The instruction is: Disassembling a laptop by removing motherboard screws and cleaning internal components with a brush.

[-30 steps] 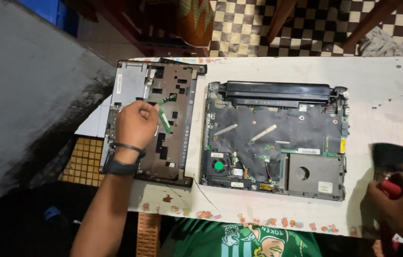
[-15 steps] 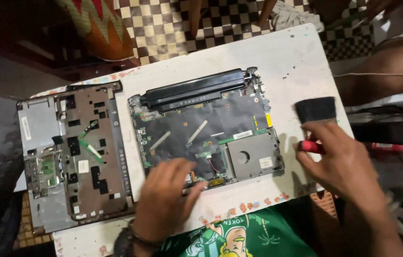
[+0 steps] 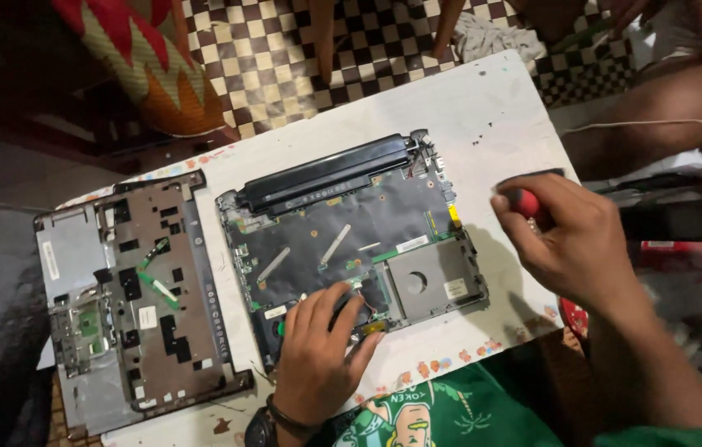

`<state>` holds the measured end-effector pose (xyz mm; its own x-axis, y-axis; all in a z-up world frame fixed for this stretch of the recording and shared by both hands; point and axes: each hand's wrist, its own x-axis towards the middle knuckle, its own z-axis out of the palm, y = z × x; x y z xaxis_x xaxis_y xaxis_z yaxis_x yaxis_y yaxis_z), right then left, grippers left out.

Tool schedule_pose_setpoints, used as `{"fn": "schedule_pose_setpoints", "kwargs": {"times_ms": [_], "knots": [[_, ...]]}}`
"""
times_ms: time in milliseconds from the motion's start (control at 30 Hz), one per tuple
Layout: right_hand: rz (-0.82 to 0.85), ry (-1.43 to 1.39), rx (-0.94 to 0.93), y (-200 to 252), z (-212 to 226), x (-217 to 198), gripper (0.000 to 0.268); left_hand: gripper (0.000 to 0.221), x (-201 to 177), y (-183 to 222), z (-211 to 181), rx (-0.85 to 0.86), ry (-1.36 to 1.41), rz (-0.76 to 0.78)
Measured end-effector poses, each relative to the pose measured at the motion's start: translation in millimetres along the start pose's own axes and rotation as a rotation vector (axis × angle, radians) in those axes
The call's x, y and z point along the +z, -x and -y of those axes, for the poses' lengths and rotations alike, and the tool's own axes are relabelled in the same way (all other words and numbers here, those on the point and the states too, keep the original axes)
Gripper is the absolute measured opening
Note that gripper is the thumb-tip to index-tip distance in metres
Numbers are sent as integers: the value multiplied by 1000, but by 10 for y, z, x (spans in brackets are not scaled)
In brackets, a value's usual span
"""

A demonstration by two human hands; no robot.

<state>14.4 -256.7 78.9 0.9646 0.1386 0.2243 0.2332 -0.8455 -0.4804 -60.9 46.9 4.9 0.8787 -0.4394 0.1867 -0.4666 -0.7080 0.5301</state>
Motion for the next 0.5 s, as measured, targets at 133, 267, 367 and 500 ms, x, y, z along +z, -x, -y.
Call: {"fn": "schedule_pose_setpoints", "kwargs": {"times_ms": [133,267,367,500], "knots": [[85,107,242,-235,-131,141,19,43,11,33,-14,-49,17,-19],[206,70,260,-634,-325,323,17,42,26,39,-23,-48,30,-45],[280,59,219,-912,-455,517,20,41,32,27,-12,-56,35,-57],[486,150,255,-1124,-397,655,41,43,42,40,13,-61,57,-52]]}}
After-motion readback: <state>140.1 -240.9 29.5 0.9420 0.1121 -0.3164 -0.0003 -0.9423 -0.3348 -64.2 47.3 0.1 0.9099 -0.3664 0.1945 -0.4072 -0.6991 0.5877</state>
